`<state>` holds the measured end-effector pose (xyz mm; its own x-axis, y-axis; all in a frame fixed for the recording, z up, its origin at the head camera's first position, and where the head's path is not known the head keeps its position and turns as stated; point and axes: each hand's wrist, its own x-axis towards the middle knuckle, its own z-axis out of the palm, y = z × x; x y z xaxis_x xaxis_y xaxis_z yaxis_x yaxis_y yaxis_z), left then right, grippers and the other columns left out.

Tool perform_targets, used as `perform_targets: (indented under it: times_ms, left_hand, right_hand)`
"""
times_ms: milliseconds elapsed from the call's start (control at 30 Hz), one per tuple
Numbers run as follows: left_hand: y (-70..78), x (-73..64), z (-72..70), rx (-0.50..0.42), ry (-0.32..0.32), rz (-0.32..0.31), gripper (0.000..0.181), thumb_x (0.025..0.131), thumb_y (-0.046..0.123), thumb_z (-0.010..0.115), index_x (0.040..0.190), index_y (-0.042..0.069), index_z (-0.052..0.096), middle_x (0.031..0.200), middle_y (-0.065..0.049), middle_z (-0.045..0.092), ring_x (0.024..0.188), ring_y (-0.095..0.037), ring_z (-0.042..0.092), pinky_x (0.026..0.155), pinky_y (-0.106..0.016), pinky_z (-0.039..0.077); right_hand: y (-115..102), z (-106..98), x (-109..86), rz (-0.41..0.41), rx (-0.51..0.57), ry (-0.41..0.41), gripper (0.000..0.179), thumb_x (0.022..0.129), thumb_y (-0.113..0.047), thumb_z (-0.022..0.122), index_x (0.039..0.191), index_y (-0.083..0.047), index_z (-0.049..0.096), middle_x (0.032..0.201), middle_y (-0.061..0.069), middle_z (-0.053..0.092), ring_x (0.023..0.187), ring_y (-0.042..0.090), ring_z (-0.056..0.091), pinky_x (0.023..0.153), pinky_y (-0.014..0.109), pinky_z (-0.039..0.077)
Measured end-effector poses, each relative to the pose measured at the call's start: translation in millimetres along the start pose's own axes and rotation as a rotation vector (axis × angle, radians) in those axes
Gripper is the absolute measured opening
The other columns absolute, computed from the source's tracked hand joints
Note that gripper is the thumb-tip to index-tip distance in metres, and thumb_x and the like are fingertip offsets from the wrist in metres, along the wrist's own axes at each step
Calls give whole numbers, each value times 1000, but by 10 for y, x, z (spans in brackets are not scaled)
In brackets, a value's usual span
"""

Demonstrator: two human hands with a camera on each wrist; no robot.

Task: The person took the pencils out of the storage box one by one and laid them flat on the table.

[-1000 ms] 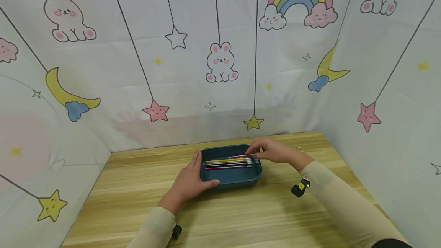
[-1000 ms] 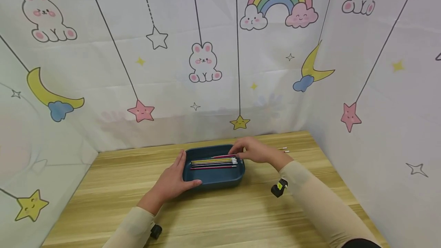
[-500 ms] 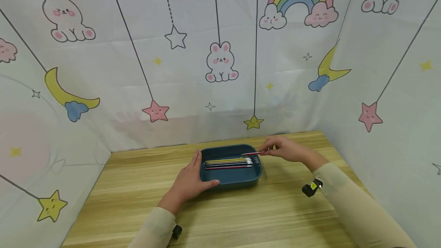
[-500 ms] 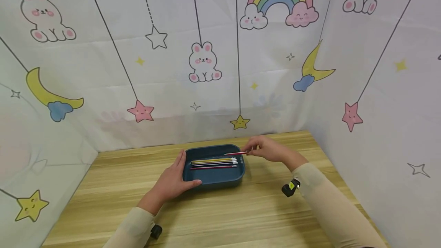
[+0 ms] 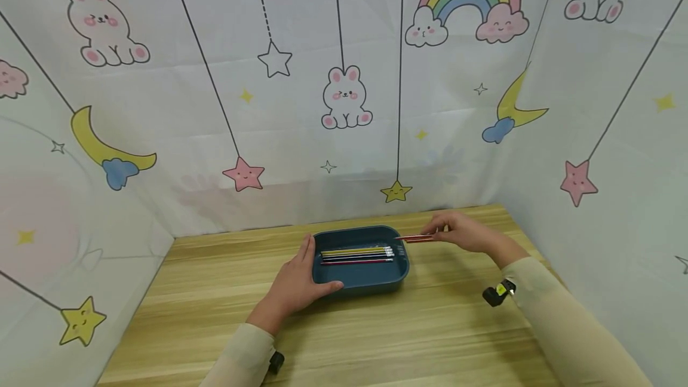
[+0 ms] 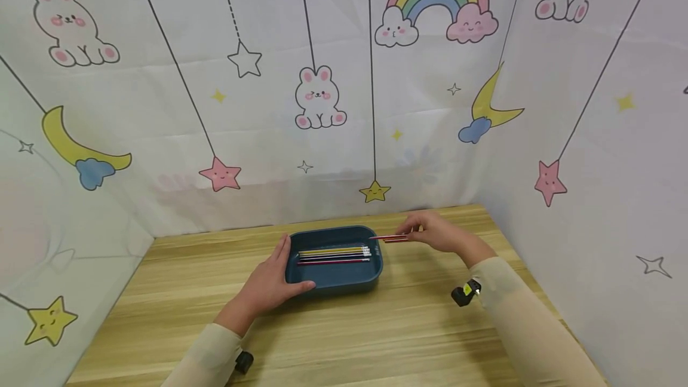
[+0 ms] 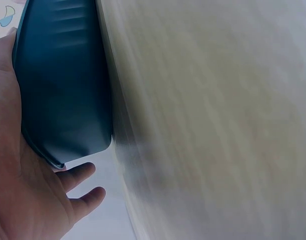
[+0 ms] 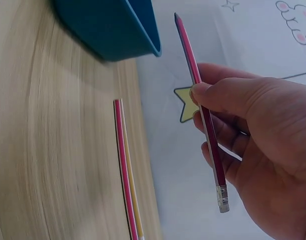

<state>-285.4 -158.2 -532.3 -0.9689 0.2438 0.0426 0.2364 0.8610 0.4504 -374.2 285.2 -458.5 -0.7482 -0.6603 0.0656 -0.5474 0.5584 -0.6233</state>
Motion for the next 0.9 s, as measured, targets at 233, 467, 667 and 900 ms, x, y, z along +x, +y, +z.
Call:
perform_targets:
  times_ms: [233,467,667,900]
  left_hand:
    - [0,3,7,2,-3,-6,139,86,86,73,178,6,7,186,-14,7,151,-49,50,122,-67,39]
    - [-5,-3,10,1,-2,-1,139,86,87,73,178,6,7,186,-14,7,150,-49,51,122,-65,41]
    - [-11,-5,17,1,-3,-2,140,86,88,72,178,7,6,186,-14,6,151,-48,50,122,-66,40]
    - [4,-19,8,5,-5,-6,140,86,88,72,178,6,6,186,-15,7,154,-48,47,123,-67,38]
  right_hand:
    - [129,-43,-64,45,-36,28,25,106,-3,73,125,-15,85,113,-1,73,102,19,65,85,38,56]
    - [272,-58,-97,35,-37,40,25,105,-1,73,126,-10,85,112,0,73,103,20,67,84,37,57]
    - [354,-8,-91,11,-67,74,25,103,2,75,122,-9,86,110,0,75,103,22,69,85,39,59]
    - [478,140,-94,-30,-120,129,23,101,6,75,116,-7,87,109,2,77,102,26,72,85,41,61]
